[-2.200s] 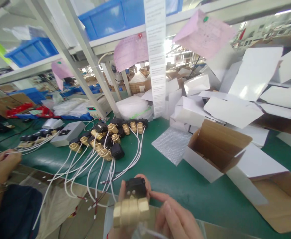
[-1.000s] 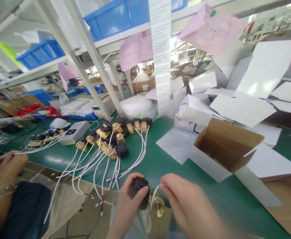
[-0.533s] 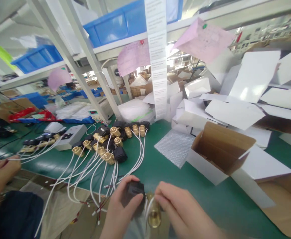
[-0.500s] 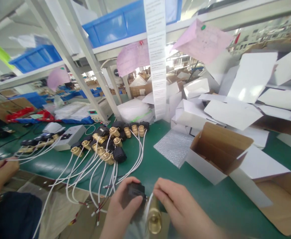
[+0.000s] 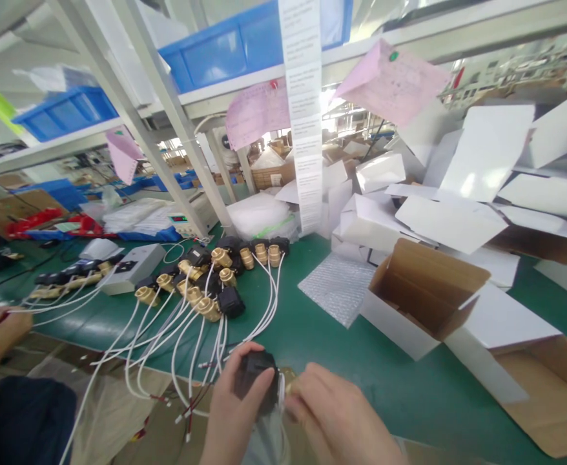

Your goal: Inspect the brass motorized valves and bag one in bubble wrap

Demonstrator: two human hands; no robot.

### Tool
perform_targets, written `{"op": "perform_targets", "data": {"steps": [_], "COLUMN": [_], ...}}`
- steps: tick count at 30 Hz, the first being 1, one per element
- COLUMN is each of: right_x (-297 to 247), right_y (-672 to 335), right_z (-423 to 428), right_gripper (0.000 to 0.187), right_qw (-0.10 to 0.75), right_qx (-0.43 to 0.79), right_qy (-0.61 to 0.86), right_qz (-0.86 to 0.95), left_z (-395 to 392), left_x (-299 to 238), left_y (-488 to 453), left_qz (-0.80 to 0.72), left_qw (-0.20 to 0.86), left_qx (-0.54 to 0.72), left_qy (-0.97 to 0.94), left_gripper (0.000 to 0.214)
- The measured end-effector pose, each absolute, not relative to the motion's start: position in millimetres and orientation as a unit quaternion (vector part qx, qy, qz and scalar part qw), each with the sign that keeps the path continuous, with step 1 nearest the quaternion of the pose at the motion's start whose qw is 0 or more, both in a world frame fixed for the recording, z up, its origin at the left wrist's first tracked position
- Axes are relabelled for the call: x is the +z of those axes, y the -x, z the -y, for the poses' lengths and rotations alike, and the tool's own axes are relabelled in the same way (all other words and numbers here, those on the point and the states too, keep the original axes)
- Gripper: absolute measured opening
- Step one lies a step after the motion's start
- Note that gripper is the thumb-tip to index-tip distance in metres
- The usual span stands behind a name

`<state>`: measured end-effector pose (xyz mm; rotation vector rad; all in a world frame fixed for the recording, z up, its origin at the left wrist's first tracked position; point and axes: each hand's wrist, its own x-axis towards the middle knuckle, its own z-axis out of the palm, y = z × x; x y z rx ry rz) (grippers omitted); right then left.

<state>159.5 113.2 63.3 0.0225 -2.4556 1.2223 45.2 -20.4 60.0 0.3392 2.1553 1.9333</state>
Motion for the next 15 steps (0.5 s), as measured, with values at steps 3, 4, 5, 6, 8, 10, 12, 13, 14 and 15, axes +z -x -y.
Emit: {"op": "perform_targets", "data": {"steps": [3,4,5,6,8,10,12,13,14,15], "right_x": [86,87,86,83,76,70,67,66,65,63], "right_y": [-150,-148,-147,-146,-147,-149,-151,-151,-151,-150], "right_z": [-128,-130,-131,-131,-128,-123,-116,-113,-110,-108], "right_gripper": [0.025,0.025,0.026,0.028,0.028,0.023,0.018,0.02,0.023,0.027], "right_qw": [0.185,0.173,0.161,0.153,0.166,0.203,0.221,0.214,0.201,0.189], "right_qx": [0.531,0.558,0.582,0.603,0.634,0.657,0.701,0.733,0.767,0.794], "right_qy": [0.043,0.054,0.063,0.066,0.068,0.087,0.13,0.152,0.169,0.177], "right_qz": [0.826,0.81,0.795,0.78,0.752,0.721,0.666,0.627,0.586,0.551], "left_z": [21,22,22,23,24,24,23,22,22,21], "left_x": [59,58,57,56,54,51,48,45,42,37], "left_y": [-49,-49,-49,-48,-47,-47,-49,-50,-51,-52], "left_qz": [-0.713,-0.703,-0.69,-0.674,-0.631,-0.578,-0.523,-0.493,-0.46,-0.425], "left_qw": [0.192,0.219,0.245,0.271,0.324,0.377,0.42,0.439,0.459,0.479], "left_qx": [0.66,0.662,0.667,0.674,0.695,0.718,0.739,0.748,0.758,0.767], "left_qy": [-0.138,-0.14,-0.139,-0.135,-0.115,-0.087,-0.065,-0.058,-0.05,-0.042], "left_gripper": [0.028,0.029,0.031,0.033,0.039,0.044,0.045,0.044,0.043,0.041]}}
